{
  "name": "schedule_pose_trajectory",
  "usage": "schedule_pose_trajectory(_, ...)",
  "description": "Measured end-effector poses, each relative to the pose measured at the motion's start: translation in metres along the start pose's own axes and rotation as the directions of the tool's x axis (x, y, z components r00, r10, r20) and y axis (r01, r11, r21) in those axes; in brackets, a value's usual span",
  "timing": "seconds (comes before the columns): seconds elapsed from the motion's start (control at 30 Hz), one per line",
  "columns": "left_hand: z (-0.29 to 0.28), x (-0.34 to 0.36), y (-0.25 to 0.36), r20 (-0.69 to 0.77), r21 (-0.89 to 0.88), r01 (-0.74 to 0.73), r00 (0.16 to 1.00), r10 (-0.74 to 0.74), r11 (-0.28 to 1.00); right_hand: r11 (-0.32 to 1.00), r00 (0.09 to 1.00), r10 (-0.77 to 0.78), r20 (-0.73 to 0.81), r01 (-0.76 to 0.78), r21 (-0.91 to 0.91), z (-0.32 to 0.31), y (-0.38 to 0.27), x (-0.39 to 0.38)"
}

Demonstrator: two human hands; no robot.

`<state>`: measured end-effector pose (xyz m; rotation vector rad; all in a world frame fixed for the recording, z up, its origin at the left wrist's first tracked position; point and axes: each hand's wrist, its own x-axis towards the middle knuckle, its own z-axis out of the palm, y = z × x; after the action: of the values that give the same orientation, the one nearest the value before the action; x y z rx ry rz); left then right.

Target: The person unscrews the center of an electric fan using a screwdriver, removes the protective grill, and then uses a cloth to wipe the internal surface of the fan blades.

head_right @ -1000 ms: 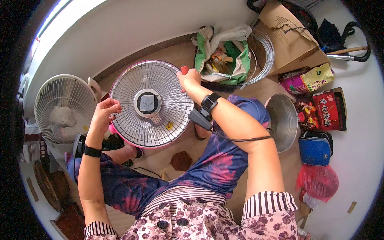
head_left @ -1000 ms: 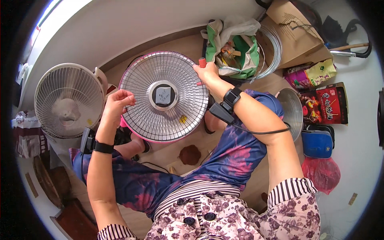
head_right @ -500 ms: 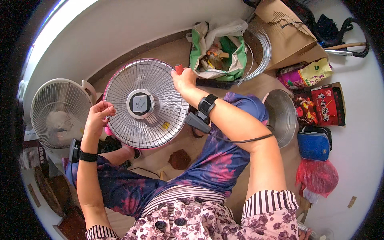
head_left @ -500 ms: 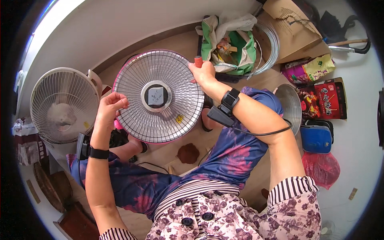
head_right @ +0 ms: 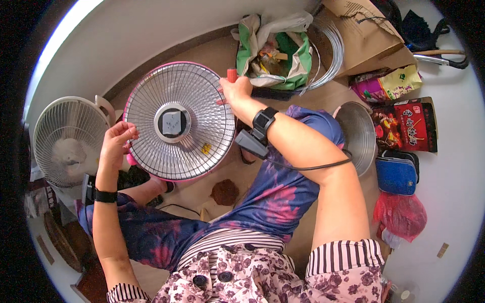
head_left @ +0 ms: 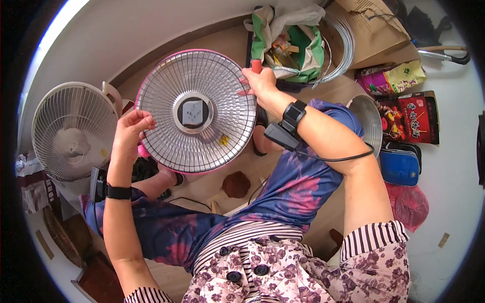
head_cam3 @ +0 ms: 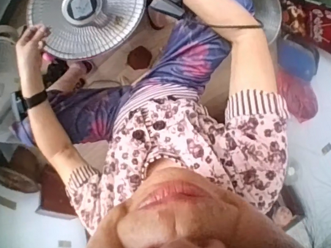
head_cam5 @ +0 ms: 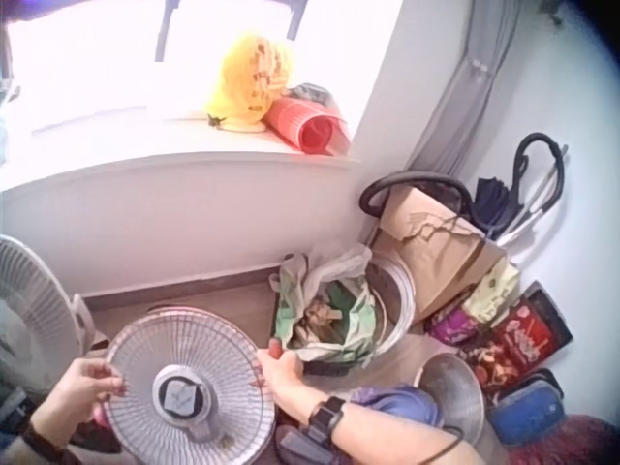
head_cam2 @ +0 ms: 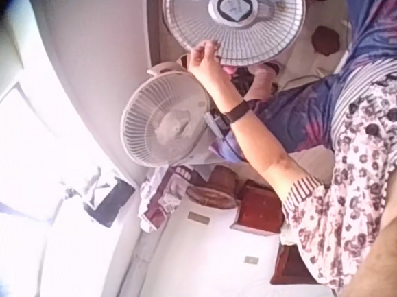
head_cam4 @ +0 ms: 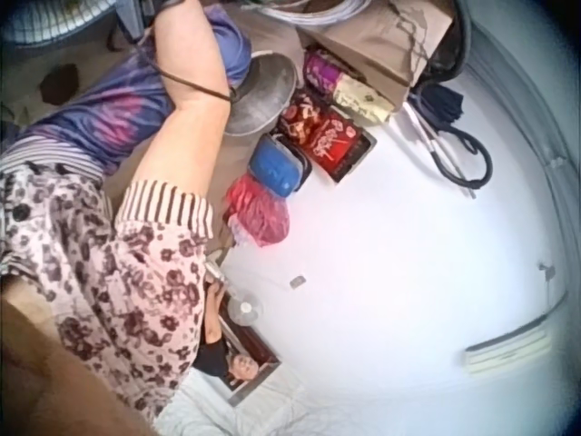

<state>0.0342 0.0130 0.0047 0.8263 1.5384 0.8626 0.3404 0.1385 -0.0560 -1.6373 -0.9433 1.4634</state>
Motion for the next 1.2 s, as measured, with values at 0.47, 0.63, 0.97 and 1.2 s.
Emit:
schedule_pose_trajectory(0.47, 0.000, 0.003, 0.001, -0.033, 0.017, 0.016, 0.999, -0.015, 1.000, 0.920, 0.979, -0.201, -0.028, 0.179, -0.348, 0.009, -0.020, -0.020)
schedule_pose_trajectory(0.63, 0.000, 0.000, -0.003, -0.018, -0.007, 0.010, 1.000, -0.010, 1.000, 0.942, 0.987, -0.140, -0.080, 0.108, -0.319, 0.013, -0.013, -0.011)
schedule_pose_trajectory(0.97, 0.005, 0.002, 0.000, -0.040, -0.011, -0.022, 0.999, 0.022, 1.000, 0.931, 0.958, -0.285, -0.013, 0.274, -0.242, 0.009, 0.009, 0.005)
schedule_pose_trajectory(1.2, -0.001, -0.003, -0.004, -0.031, 0.016, -0.032, 0.999, 0.032, 0.999, 0.921, 0.959, -0.282, 0.011, 0.274, -0.278, 0.016, 0.001, -0.004)
